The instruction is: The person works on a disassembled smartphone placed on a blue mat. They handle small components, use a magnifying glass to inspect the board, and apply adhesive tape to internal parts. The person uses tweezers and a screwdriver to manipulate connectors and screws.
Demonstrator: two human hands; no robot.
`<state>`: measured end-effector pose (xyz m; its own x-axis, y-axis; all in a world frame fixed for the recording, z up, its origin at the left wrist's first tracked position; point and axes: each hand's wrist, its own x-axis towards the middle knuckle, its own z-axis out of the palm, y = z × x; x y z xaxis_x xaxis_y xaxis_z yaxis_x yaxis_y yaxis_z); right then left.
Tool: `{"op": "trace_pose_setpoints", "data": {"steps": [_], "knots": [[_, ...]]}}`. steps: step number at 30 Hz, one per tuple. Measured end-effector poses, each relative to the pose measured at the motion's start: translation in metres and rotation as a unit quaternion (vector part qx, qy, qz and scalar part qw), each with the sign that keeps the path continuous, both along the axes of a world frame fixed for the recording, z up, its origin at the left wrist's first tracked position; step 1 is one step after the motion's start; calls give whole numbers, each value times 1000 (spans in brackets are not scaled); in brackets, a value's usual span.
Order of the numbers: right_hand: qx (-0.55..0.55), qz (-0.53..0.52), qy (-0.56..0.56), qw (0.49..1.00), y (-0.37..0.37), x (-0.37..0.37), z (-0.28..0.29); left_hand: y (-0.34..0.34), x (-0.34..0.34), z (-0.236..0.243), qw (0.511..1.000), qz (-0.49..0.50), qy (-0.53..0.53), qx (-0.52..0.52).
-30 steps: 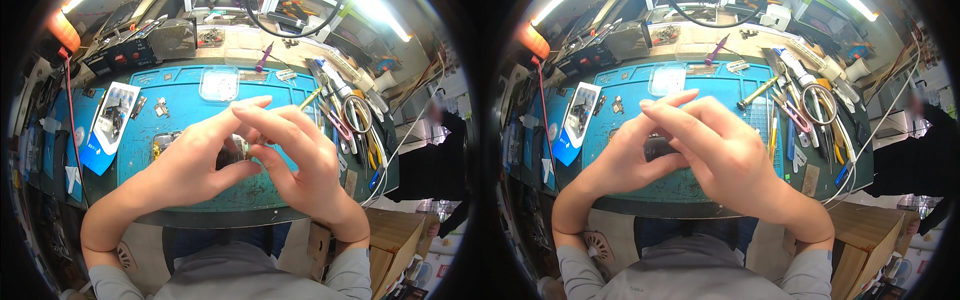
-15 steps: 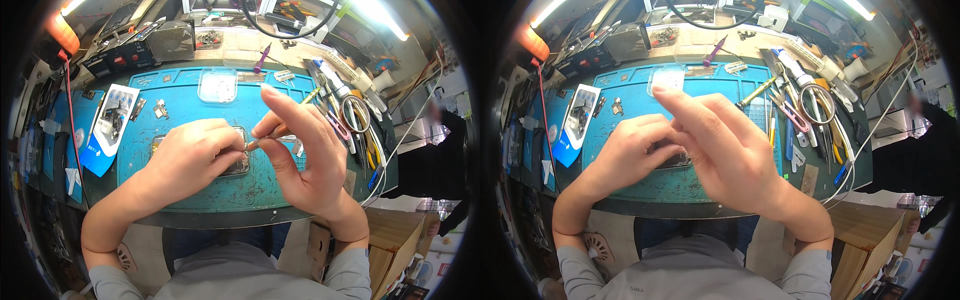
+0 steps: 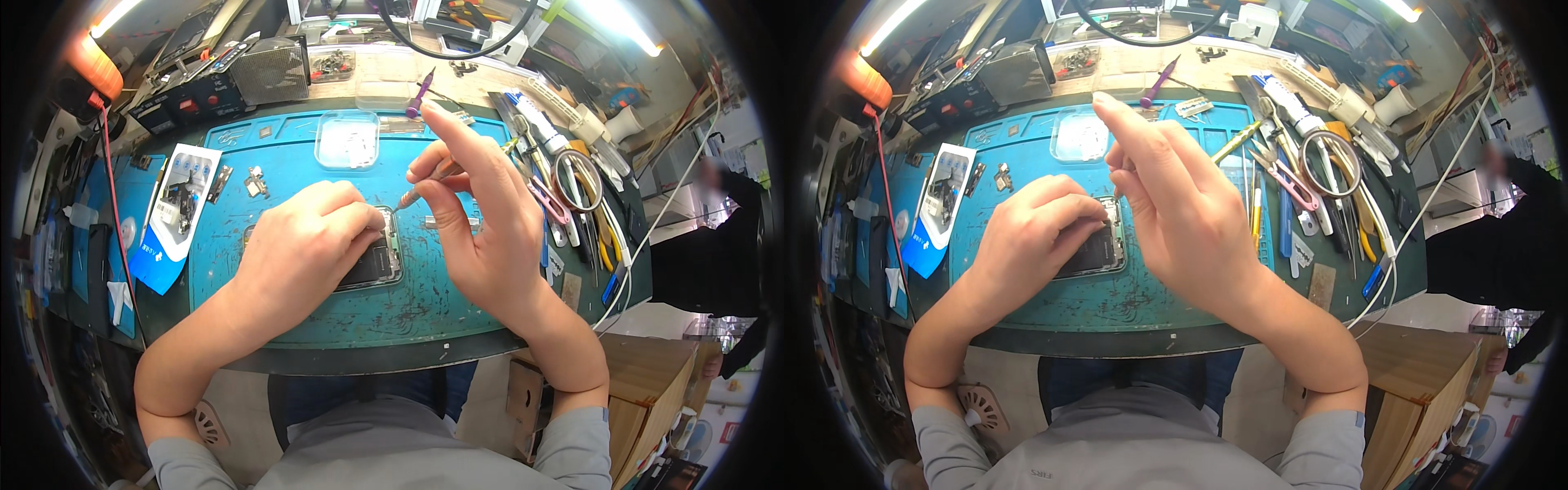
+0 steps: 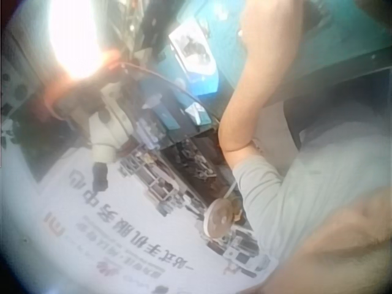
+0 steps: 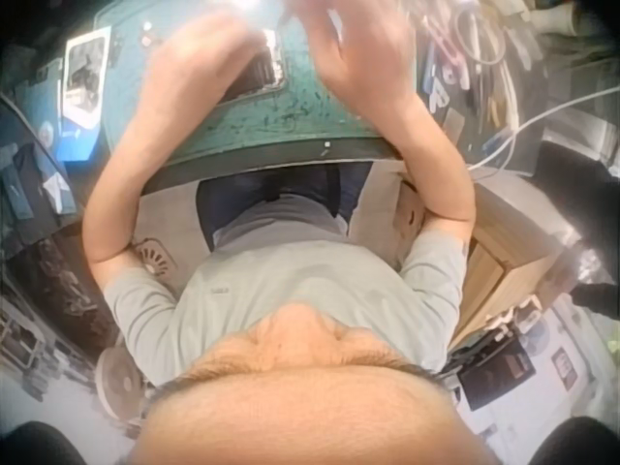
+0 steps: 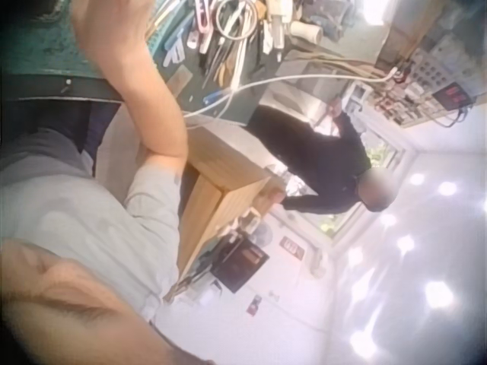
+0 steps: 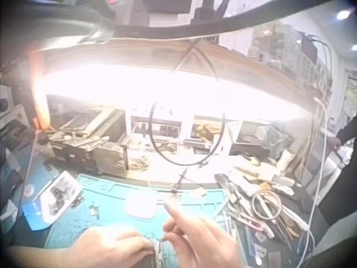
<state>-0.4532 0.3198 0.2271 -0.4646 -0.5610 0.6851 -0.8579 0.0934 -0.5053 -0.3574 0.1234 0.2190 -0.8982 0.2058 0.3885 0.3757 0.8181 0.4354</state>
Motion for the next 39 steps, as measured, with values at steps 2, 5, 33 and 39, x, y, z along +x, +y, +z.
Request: {"op": "trace_pose_setpoints", "data": {"steps": [2,5,33,39], "knots": [[-5,0,-13,1000,-1,0,0,-2,-1,-1,1000,-6,-8,25],[-3,10,-17,1000,0,2,2,-4,-3,-2,997,-3,-23,80],[3,43,-2,999,-7,10,12,5,-6,22,918,-46,-163,359],[-3,35,33,999,-6,7,16,-2,-11,16,926,-62,-167,332]]}}
